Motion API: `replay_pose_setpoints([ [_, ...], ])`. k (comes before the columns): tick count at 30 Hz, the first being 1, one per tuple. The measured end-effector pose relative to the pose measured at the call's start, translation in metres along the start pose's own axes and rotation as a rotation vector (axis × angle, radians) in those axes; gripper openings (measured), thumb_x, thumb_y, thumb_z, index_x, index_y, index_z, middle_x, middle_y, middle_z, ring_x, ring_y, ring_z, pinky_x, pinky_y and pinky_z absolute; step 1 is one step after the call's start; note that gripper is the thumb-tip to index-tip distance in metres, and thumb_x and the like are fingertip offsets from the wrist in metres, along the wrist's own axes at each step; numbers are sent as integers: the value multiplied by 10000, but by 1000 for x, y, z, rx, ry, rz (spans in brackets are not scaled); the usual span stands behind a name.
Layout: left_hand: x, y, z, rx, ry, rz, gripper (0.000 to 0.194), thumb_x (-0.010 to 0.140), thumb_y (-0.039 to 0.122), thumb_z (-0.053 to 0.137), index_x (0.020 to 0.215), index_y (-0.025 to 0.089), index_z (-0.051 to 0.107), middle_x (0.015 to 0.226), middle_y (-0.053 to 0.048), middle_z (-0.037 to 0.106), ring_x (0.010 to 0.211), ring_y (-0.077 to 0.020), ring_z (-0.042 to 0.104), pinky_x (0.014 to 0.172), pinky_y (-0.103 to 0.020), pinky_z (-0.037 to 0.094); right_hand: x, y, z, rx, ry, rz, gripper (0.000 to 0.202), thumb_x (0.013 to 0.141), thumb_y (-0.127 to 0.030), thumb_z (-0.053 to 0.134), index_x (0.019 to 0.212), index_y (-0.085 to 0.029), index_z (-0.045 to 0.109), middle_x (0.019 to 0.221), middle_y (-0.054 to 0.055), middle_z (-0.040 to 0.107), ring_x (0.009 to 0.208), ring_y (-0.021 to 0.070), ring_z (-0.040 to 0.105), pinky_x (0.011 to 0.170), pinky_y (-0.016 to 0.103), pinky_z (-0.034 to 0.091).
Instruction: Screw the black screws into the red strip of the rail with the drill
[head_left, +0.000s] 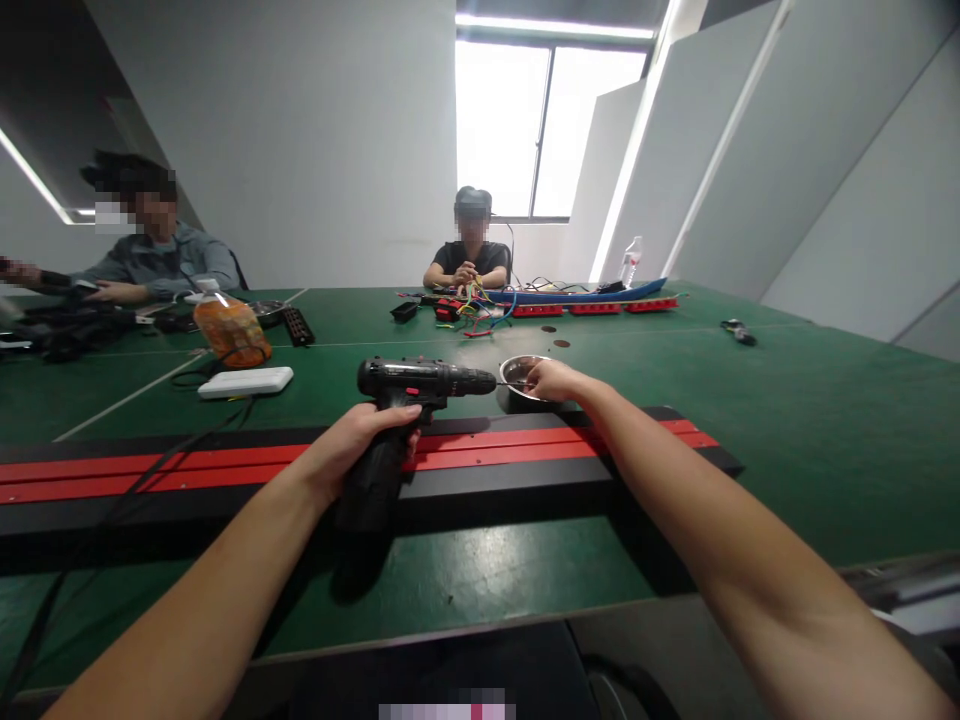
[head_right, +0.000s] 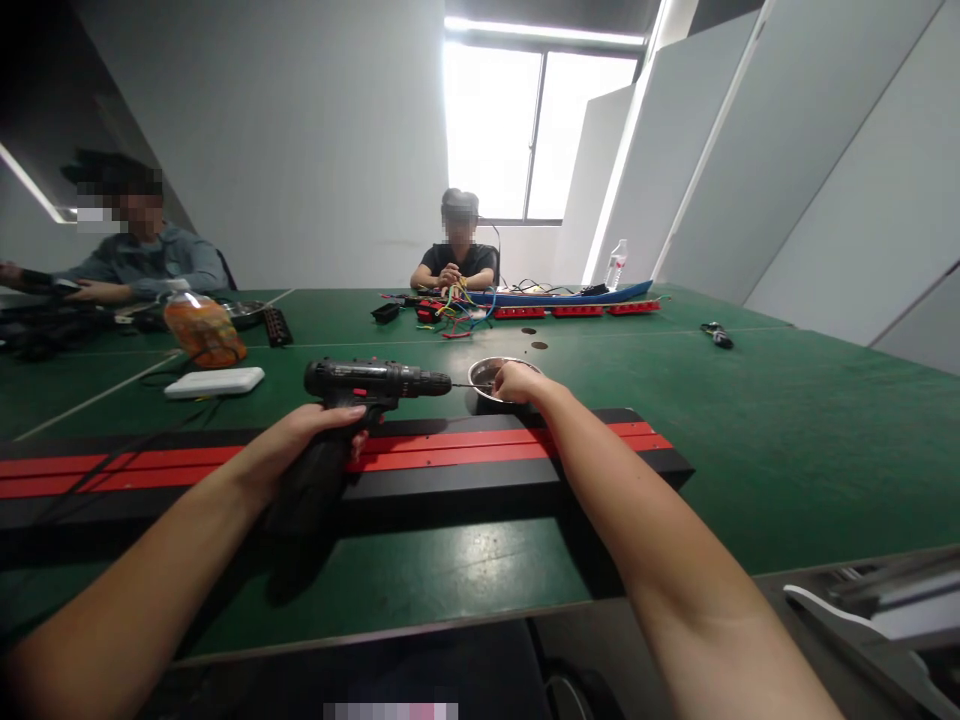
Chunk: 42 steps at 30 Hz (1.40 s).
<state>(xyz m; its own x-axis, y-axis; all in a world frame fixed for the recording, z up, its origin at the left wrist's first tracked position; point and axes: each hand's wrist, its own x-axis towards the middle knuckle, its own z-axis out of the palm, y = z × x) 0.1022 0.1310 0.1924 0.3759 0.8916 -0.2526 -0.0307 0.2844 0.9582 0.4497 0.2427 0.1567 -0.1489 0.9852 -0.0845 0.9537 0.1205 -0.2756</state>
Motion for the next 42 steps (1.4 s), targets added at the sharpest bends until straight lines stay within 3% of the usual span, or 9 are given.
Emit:
replay_pose_setpoints([
  [8, 0, -6, -5, -137, -5, 27, 261, 779, 359, 733, 815, 112, 656, 722, -47, 626, 558, -134, 604, 477, -229, 503, -26, -17, -17, 34, 179, 89, 292, 855, -396, 593, 778, -153, 735, 673, 59, 656, 600, 163, 571, 557, 263, 359],
  [12, 3, -9, -8, -183, 10, 17, 259, 772, 348, 736, 825, 109, 650, 718, -48, 623, 549, -133, 600, 473, -231, 502, -34, -21, -23, 45, 233, 106, 322, 882, -388, 563, 733, -136, 697, 657, 74, 639, 595, 165, 563, 536, 273, 328],
  [17, 2, -10, -8, -156, 10, 24, 275, 781, 358, 732, 837, 101, 653, 726, -55, 625, 561, -138, 604, 482, -233, 503, -49, -30, -25, 302, 297, 132, 282, 898, -344, 539, 709, -150, 619, 662, 65, 608, 586, 152, 525, 518, 268, 320],
  [21, -2, -9, -5, -119, 10, 38, 292, 785, 365, 731, 884, 100, 660, 727, -53, 620, 561, -142, 600, 478, -245, 508, -67, -41, -23, 842, 216, 53, 146, 848, -315, 623, 843, -169, 608, 706, 36, 608, 619, 137, 535, 528, 234, 363],
  [24, -4, -9, -3, -106, 22, 35, 304, 790, 363, 727, 903, 88, 667, 725, -58, 620, 561, -137, 598, 479, -237, 506, -74, -44, -19, 1067, 152, -21, 188, 785, -313, 715, 875, -168, 635, 733, 31, 615, 647, 128, 547, 546, 220, 382],
  [30, -4, -9, -3, -95, 48, 55, 288, 778, 339, 740, 908, 90, 672, 714, -61, 630, 562, -140, 610, 487, -224, 506, -70, -39, -8, 1186, 146, -105, 230, 760, -364, 746, 808, -150, 678, 683, 29, 589, 603, 116, 496, 516, 230, 355],
  [42, -6, -8, 0, -85, 87, 36, 275, 772, 334, 745, 874, 86, 681, 708, -72, 645, 547, -137, 611, 466, -216, 499, -70, -37, -6, 1210, 191, -109, 266, 784, -406, 724, 812, -147, 672, 699, 38, 598, 617, 121, 503, 528, 238, 358],
])
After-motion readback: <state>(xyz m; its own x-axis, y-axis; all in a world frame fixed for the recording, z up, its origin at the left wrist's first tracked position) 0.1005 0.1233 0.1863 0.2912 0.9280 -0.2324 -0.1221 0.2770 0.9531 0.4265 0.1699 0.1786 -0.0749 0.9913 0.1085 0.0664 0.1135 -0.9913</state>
